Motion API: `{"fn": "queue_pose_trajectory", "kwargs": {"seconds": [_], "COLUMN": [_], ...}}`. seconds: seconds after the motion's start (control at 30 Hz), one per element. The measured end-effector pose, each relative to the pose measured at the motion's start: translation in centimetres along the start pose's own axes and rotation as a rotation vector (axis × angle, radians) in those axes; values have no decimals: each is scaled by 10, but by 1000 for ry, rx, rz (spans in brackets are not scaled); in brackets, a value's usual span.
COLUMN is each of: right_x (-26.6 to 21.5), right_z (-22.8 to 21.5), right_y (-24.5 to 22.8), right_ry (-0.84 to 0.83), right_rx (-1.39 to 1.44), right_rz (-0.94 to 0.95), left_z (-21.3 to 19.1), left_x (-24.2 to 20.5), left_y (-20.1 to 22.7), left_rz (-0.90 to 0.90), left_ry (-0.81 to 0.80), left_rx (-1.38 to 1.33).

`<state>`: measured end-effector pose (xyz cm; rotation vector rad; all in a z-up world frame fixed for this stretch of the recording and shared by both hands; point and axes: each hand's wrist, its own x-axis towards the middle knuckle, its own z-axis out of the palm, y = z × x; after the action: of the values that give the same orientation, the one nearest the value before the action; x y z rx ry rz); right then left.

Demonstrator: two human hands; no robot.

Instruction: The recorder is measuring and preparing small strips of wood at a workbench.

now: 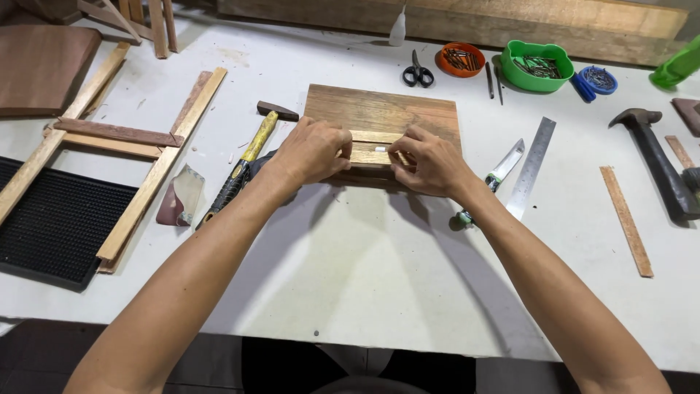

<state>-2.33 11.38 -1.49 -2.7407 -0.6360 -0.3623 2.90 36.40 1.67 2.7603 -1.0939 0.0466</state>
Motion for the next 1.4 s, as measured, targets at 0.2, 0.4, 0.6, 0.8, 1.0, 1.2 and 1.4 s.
{"fn": "queue_pose_trajectory", "kwargs": {"seconds": [0.2,0.4,0.6,0.8,1.0,1.2,1.4], "right_x": [-1,9,26,29,25,34,77], "right_z": [15,12,17,15,13,-4,4], "right_y": [14,35,51,49,69,59,18], "right_ry": [8,2,27,-47,164,241,287], "right_rx": [-57,-104,-100,-154,-231,-305,-253], "right_rz": [-100,-28,18,87,-156,-236,-262], "left_z": [16,18,53,49,34,3,-24], "left_x": [6,17,50,54,58,41,5], "left_y": [-10,-14,-30,-26,-19,-6,-34], "left_rz": [11,0,84,-3,21,38,-19], "left_ry": [-17,3,254,82,124,146,144], "left_rx": [10,-21,49,56,37,57,181]}}
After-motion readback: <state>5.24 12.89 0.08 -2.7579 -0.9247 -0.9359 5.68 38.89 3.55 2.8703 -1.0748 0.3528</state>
